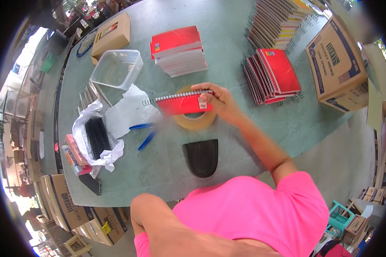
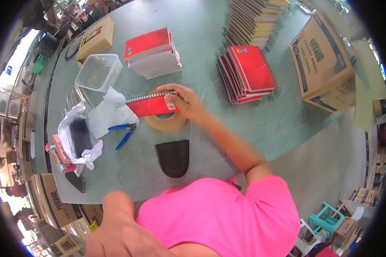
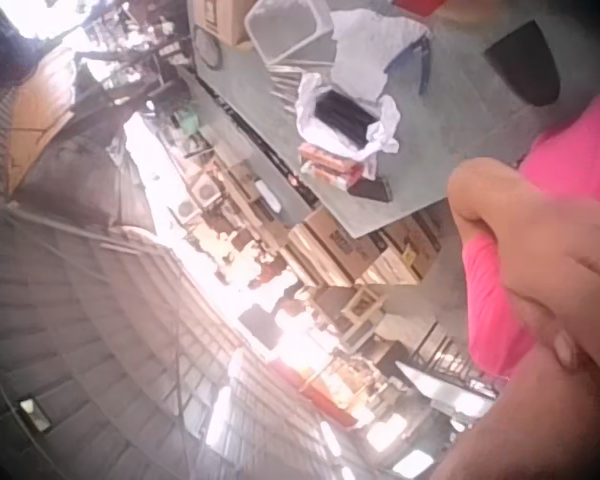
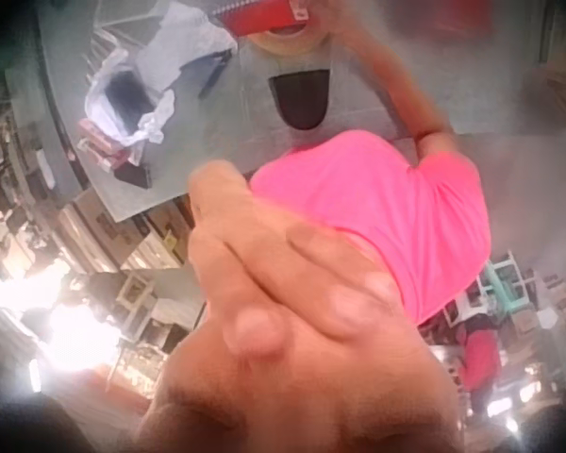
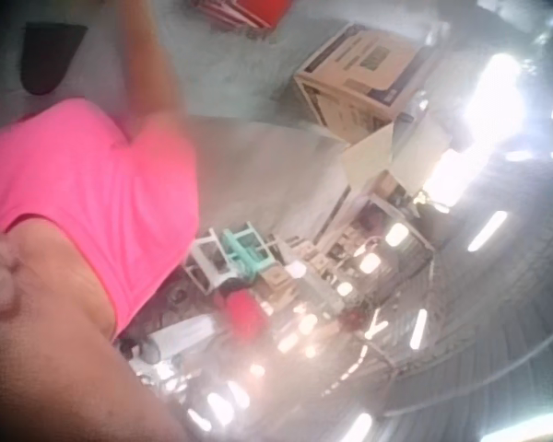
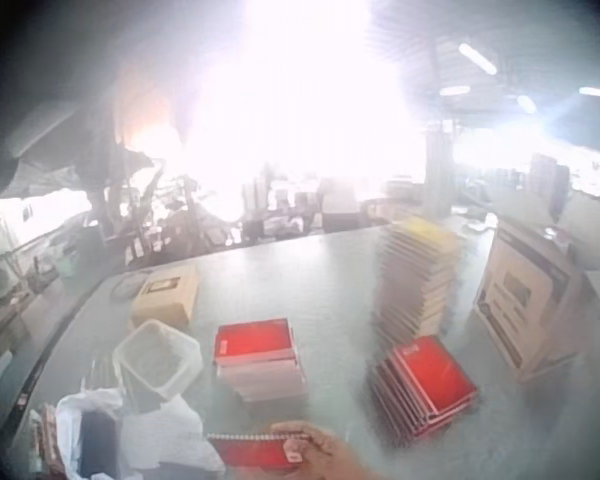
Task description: The person is binding notebooks by threading a metal spiral through the holes of a red cover and a stack of paper by hand, and then using a small black tool to crimp the ends of the spiral wire.
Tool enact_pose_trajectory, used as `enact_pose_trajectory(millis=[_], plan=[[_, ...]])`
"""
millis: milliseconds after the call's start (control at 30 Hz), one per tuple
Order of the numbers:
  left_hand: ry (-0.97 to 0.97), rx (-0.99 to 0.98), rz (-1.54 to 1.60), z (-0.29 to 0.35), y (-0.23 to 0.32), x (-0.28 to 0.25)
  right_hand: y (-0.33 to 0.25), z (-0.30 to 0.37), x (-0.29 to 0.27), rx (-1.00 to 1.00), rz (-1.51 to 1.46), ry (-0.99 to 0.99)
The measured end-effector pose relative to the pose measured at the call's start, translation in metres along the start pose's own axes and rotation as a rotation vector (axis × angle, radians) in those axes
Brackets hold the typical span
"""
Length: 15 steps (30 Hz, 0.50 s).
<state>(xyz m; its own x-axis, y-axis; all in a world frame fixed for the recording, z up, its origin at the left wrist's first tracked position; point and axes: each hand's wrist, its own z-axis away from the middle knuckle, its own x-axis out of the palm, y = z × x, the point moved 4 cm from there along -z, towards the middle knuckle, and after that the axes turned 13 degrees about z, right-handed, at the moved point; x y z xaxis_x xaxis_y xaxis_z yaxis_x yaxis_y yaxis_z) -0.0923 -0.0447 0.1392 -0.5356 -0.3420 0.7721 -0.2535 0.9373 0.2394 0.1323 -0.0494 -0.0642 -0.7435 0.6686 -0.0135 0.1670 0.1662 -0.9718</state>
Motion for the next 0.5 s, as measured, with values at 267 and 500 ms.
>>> enact_pose_trajectory(millis=[267, 500], plan=[[-0.021, -0.295, -1.442, -0.015, 0.054, -0.122, -0.002, 0.018, -0.012, -0.118, 0.689, 0.155], [0.043, -0.554, -2.142, -0.048, 0.028, -0.223, 0.012, 0.023, -0.013, 0.179, 0.407, 0.078]])
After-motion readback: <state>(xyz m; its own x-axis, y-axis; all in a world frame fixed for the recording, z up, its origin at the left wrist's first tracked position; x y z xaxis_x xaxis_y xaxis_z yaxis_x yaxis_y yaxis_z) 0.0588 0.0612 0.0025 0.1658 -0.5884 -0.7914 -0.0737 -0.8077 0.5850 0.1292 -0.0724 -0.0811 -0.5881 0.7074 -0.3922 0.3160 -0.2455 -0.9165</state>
